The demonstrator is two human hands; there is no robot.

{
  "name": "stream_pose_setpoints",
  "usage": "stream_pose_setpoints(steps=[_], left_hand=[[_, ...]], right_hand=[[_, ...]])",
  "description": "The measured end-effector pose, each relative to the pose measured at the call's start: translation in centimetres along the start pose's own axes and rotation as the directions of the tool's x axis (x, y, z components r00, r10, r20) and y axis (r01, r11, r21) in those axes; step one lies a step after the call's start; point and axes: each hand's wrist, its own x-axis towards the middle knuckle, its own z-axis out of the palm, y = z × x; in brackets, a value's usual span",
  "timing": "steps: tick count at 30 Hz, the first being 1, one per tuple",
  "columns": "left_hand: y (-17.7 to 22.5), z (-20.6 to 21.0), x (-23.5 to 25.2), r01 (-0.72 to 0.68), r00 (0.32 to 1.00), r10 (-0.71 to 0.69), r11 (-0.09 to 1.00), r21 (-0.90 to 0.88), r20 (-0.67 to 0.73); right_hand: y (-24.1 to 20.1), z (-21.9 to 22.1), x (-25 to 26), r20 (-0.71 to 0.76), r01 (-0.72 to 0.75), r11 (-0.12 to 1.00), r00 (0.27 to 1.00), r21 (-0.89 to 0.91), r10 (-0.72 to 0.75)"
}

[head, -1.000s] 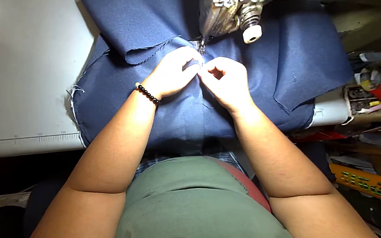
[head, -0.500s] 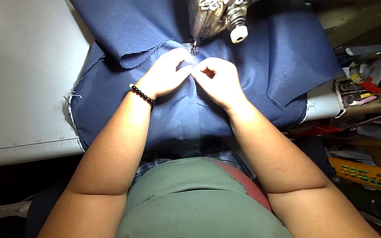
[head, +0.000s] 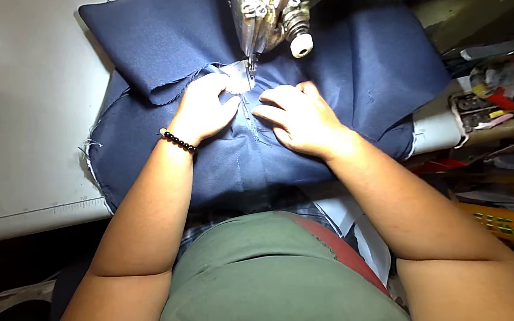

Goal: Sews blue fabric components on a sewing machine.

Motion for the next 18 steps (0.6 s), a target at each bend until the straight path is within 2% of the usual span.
stream_pose_setpoints(steps=[5,13,18], left_hand=[[0.4,0.5,0.3,0.059,0.998,-0.06,0.998,0.023,0.03],[1.2,1.2,0.8,0.162,0.986,-0.164,0.985,-0.067,-0.023],[1.5,2.0,1.2,0.219,0.976,-0.219,0.976,-0.012,-0.001]], right_hand=[[0.0,0.0,0.1,0.003,-0.032,0.999,0.999,0.0,0.032],[0.0,0.1,0.2,-0.002,-0.049,0.999,0.999,0.015,0.049],[-0.1,-0.1,0.4,0.023,-0.064,0.998,0.998,0.021,0.063]])
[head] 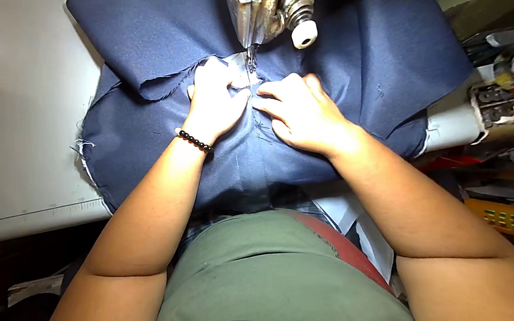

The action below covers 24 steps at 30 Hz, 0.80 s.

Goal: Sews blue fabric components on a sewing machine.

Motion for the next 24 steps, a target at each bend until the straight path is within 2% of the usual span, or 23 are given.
stream_pose_setpoints(steps=[7,17,20,24], left_hand=[[0.5,0.4,-0.2,0.029,0.999,-0.028,0.998,0.053,-0.02],[1.6,1.0,-0.6,0.07,0.997,-0.064,0.989,0.128,-0.053],[2.3,1.1,-0.6,0.147,0.989,-0.143,0.974,0.171,-0.031],[2.9,0.9,-0.5,0.227,0.974,-0.224,0.966,0.126,-0.033]], right_hand=[[0.1,0.1,-0.2,-0.074,-0.004,0.999,0.997,0.051,0.008],[0.1,0.0,0.0,-0.049,-0.002,0.999,0.999,0.033,0.003],[0.1,0.0,0.0,-0.06,-0.005,0.999,0.998,0.047,0.008],[0.5,0.3,-0.2,-0.069,0.03,0.999,0.997,0.045,-0.027]])
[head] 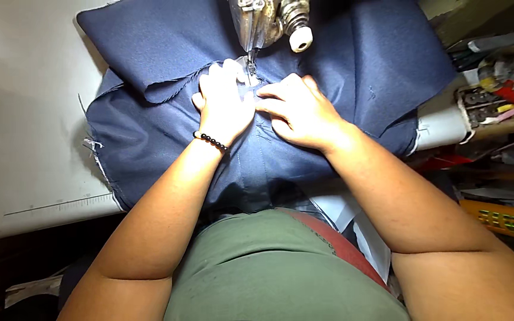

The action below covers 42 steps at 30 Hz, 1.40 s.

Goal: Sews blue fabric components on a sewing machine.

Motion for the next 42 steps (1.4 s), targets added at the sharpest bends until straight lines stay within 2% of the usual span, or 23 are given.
stream_pose_setpoints(steps=[4,6,8,10,13,16,21,29,42], left_hand=[[-0.2,0.4,-0.1,-0.032,0.998,0.032,0.999,0.013,-0.052],[-0.2,0.3,-0.7,-0.088,0.991,0.101,0.986,0.143,-0.089],[0.0,-0.6,-1.6,-0.207,0.969,0.238,0.931,0.3,-0.071],[-0.3,-1.1,-2.5,-0.374,0.907,0.421,0.831,0.411,-0.025],[-1.7,-0.8,-3.1,-0.541,0.827,0.557,0.75,0.379,0.079],[-2.6,-1.3,-3.1,-0.557,0.83,0.529,0.784,0.274,0.176],[-3.6,-0.7,-3.5,-0.537,0.844,0.522,0.825,0.177,0.125],[-2.1,0.3,-1.6,-0.387,0.922,0.378,0.893,0.229,0.086],[-2.0,0.2,-0.8,-0.381,0.924,0.365,0.9,0.212,0.112]], right_hand=[[0.1,0.1,-0.1,-0.015,0.011,1.0,1.0,-0.004,-0.011],[0.1,0.1,-0.1,-0.024,0.018,1.0,1.0,0.001,-0.018],[0.2,0.0,-0.1,-0.02,0.018,1.0,1.0,0.009,-0.018],[0.2,0.0,-0.1,-0.023,0.019,1.0,1.0,0.013,-0.019],[0.2,0.0,-0.1,-0.025,0.022,1.0,0.999,0.019,-0.022],[0.3,0.1,-0.1,-0.031,0.028,0.999,0.999,0.024,-0.027],[0.6,0.0,-0.1,-0.024,0.053,0.998,0.998,0.024,-0.053],[3.5,-1.0,2.0,0.073,0.071,0.997,0.995,-0.007,-0.07],[4.7,-0.9,2.4,0.103,0.076,0.996,0.992,-0.037,-0.072]])
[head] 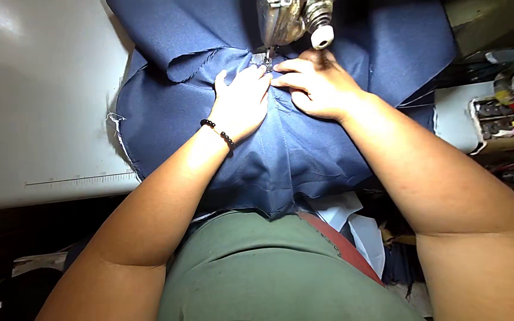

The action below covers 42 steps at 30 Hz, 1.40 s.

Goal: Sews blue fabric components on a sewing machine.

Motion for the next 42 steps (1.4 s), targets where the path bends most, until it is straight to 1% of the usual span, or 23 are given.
stream_pose_setpoints(steps=[7,11,14,17,20,21,22,23,24,25,26,27,28,30,31,33,34,35,36,37,39,40,42], left_hand=[[-0.2,-0.1,0.3,0.004,1.0,-0.004,1.0,-0.008,0.01],[-0.5,-0.2,0.6,0.003,1.0,-0.004,0.998,-0.058,-0.015],[-0.5,-0.3,0.8,0.017,1.0,-0.017,0.998,-0.067,0.007],[-0.5,-0.8,0.8,0.027,0.998,-0.024,0.998,-0.053,0.055],[0.6,-1.6,-0.7,0.041,0.989,-0.042,0.999,0.013,0.144],[1.2,-1.6,-1.6,0.043,0.99,-0.045,0.999,0.02,0.134],[2.0,-1.4,-2.6,0.045,0.992,-0.046,0.999,0.011,0.119],[2.7,-1.0,-3.6,0.049,0.993,-0.047,0.999,-0.012,0.107],[3.1,-0.6,-4.4,0.052,0.993,-0.047,0.998,-0.047,0.104],[3.3,-0.2,-5.0,0.052,0.993,-0.045,0.996,-0.066,0.105],[3.2,0.1,-5.3,0.04,0.994,-0.033,0.997,-0.067,0.1],[3.0,0.2,-5.5,0.021,0.995,-0.015,0.998,-0.067,0.096],[2.7,0.2,-5.5,0.0,0.995,0.006,0.998,-0.063,0.096],[2.2,0.3,-5.3,-0.039,0.996,0.042,0.999,-0.037,0.079],[2.1,0.4,-5.2,-0.056,0.996,0.057,0.998,-0.023,0.071],[1.8,0.4,-5.0,-0.078,0.995,0.079,0.997,-0.013,0.06],[1.7,0.3,-5.0,-0.086,0.994,0.086,0.996,-0.013,0.063],[1.6,0.2,-5.0,-0.089,0.993,0.09,0.996,-0.015,0.07],[1.5,0.2,-5.0,-0.089,0.993,0.09,0.996,-0.02,0.083],[1.5,0.2,-5.0,-0.089,0.992,0.091,0.996,-0.021,0.088],[1.5,0.1,-5.0,-0.093,0.99,0.094,0.996,-0.016,0.104],[1.6,0.0,-5.0,-0.09,0.988,0.091,0.996,-0.014,0.122],[2.1,-0.6,-4.9,-0.07,0.983,0.072,0.997,-0.021,0.167]], right_hand=[[0.1,0.1,0.0,0.007,-0.031,0.999,0.999,0.008,0.031],[0.2,0.0,0.1,-0.002,-0.035,0.999,0.999,0.019,0.035],[0.2,0.0,0.2,-0.001,-0.051,0.999,0.999,0.018,0.051],[-0.5,-0.5,0.3,0.042,-0.098,0.995,0.994,-0.017,0.098],[-3.4,-2.1,-0.6,0.098,-0.226,0.971,0.967,-0.083,0.234],[-5.0,-2.5,-1.3,0.062,-0.293,0.956,0.954,-0.019,0.293],[-6.7,-2.5,-2.3,-0.047,-0.346,0.932,0.935,0.107,0.353],[-8.4,-2.2,-3.4,-0.18,-0.373,0.881,0.883,0.291,0.433],[-9.7,-1.9,-4.5,-0.255,-0.372,0.789,0.804,0.488,0.537],[-10.4,-1.5,-5.4,-0.257,-0.358,0.673,0.728,0.647,0.635],[-10.3,-1.1,-6.2,-0.229,-0.346,0.576,0.676,0.741,0.7],[-9.7,-0.9,-6.8,-0.196,-0.34,0.521,0.66,0.783,0.726],[-8.8,-1.1,-7.2,-0.163,-0.33,0.497,0.679,0.803,0.715],[-6.7,-1.8,-6.9,-0.063,-0.326,0.462,0.759,0.824,0.648],[-5.9,-2.3,-6.7,-0.018,-0.331,0.49,0.815,0.806,0.58],[-5.3,-3.3,-6.6,0.08,-0.314,0.662,0.93,0.681,0.359],[-5.8,-3.9,-6.8,0.141,-0.282,0.76,0.959,0.586,0.247],[-7.1,-4.4,-7.2,0.206,-0.249,0.844,0.964,0.474,0.169],[-8.7,-4.7,-7.9,0.239,-0.227,0.904,0.96,0.363,0.145],[-10.4,-4.2,-9.0,0.228,-0.209,0.952,0.961,0.226,0.157],[-12.5,-2.2,-11.3,0.182,-0.202,0.978,0.965,0.049,0.19],[-13.0,-0.7,-12.4,0.108,-0.187,0.982,0.977,0.013,0.185],[-13.3,2.1,-13.8,-0.137,-0.158,0.987,0.978,-0.007,0.155]])
